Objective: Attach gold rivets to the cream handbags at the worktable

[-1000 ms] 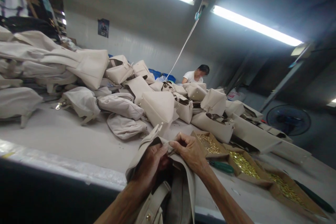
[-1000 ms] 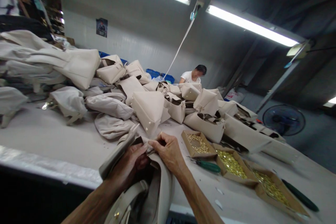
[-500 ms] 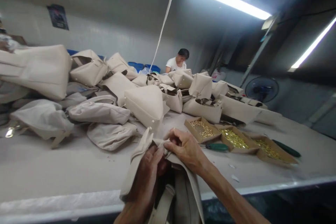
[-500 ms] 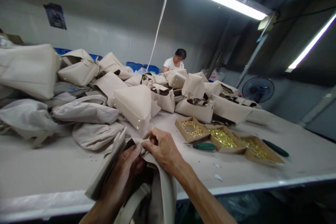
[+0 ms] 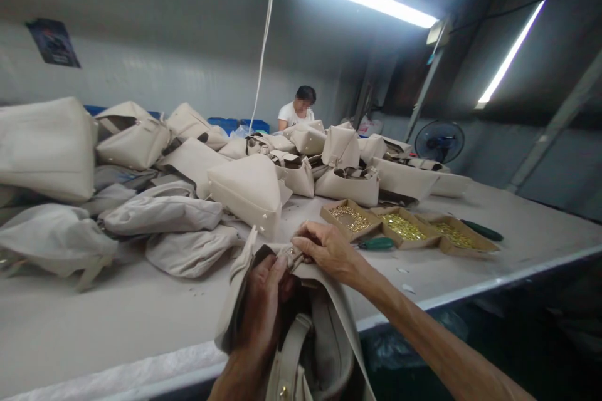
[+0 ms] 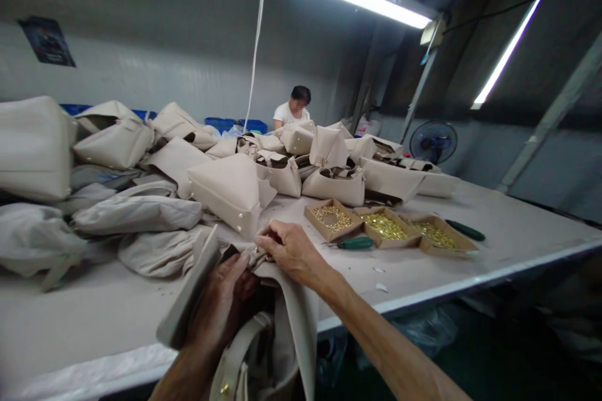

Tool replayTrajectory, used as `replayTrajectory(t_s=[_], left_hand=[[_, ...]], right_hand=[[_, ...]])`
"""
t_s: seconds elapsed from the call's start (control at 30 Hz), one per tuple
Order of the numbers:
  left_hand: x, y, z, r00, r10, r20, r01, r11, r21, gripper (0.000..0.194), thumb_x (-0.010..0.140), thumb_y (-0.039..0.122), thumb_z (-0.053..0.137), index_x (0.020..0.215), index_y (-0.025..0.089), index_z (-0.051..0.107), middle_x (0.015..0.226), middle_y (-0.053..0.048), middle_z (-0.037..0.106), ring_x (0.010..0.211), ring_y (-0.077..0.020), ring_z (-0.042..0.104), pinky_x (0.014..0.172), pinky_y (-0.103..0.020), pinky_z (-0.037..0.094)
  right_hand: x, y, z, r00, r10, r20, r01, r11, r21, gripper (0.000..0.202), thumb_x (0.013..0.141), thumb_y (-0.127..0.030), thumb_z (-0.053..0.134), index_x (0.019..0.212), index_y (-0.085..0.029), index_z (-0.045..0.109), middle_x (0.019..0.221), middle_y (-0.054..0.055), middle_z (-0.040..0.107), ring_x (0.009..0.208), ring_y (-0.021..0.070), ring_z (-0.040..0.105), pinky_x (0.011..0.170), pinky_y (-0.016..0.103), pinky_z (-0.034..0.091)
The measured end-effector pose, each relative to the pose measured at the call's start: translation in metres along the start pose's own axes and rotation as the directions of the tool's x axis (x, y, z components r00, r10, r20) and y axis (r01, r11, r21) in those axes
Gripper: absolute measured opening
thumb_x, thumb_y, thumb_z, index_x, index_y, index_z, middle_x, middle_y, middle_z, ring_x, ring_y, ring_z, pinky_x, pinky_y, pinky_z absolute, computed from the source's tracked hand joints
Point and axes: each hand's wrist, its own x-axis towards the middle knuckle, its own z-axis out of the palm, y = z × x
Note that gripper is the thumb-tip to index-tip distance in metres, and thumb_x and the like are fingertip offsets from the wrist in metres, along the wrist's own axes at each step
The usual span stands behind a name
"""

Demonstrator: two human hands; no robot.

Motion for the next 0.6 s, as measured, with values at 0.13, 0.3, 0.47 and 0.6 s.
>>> replayTrajectory(t_s=[0.13,0.3,0.47,0.6], left_hand=[[-0.002,0.005,0.004,1.000,0.017,0.014,-0.017,1.000,-0.001,0.034,0.070,0.047,0.070,0.078,0.015,0.060,0.055,0.007,0.039,0.048,-0.0076,0.033,0.045,-0.019,0.025],[-0.002,0.006,0.007,0.999,0.050,0.004,-0.050,0.993,0.103,0.038,0.068,0.050,0.069,0.067,0.017,0.051,0.053,0.007,0.040,0.046,-0.0069,0.034,0.044,-0.019,0.025],[-0.002,0.006,0.009,0.995,0.102,0.003,-0.100,0.970,0.222,0.041,0.067,0.052,0.070,0.063,0.018,0.048,0.050,0.008,0.040,0.042,-0.0062,0.034,0.041,-0.019,0.025],[-0.011,0.013,0.021,0.992,0.120,0.025,-0.122,0.941,0.317,0.042,0.067,0.053,0.070,0.060,0.016,0.050,0.048,0.007,0.042,0.042,-0.0060,0.034,0.042,-0.018,0.025]], right_hand=[[0.003,0.001,-0.019,0.987,-0.086,0.136,0.097,0.992,-0.078,0.008,0.083,-0.015,0.058,0.088,-0.014,0.064,0.066,-0.003,0.059,0.059,0.0089,0.051,0.055,0.019,0.034],[0.008,0.000,-0.025,0.952,-0.171,0.256,0.226,0.953,-0.203,0.005,0.081,-0.010,0.061,0.080,-0.013,0.065,0.072,0.000,0.063,0.067,0.0104,0.054,0.063,0.020,0.037],[0.010,-0.012,-0.039,0.875,-0.204,0.440,0.409,0.798,-0.443,0.005,0.085,-0.012,0.059,0.080,-0.014,0.061,0.075,0.001,0.061,0.071,0.0125,0.053,0.064,0.023,0.033],[0.006,-0.018,-0.052,0.805,-0.214,0.553,0.540,0.651,-0.534,0.007,0.088,-0.013,0.055,0.081,-0.014,0.058,0.074,0.002,0.060,0.066,0.0125,0.050,0.059,0.024,0.029]])
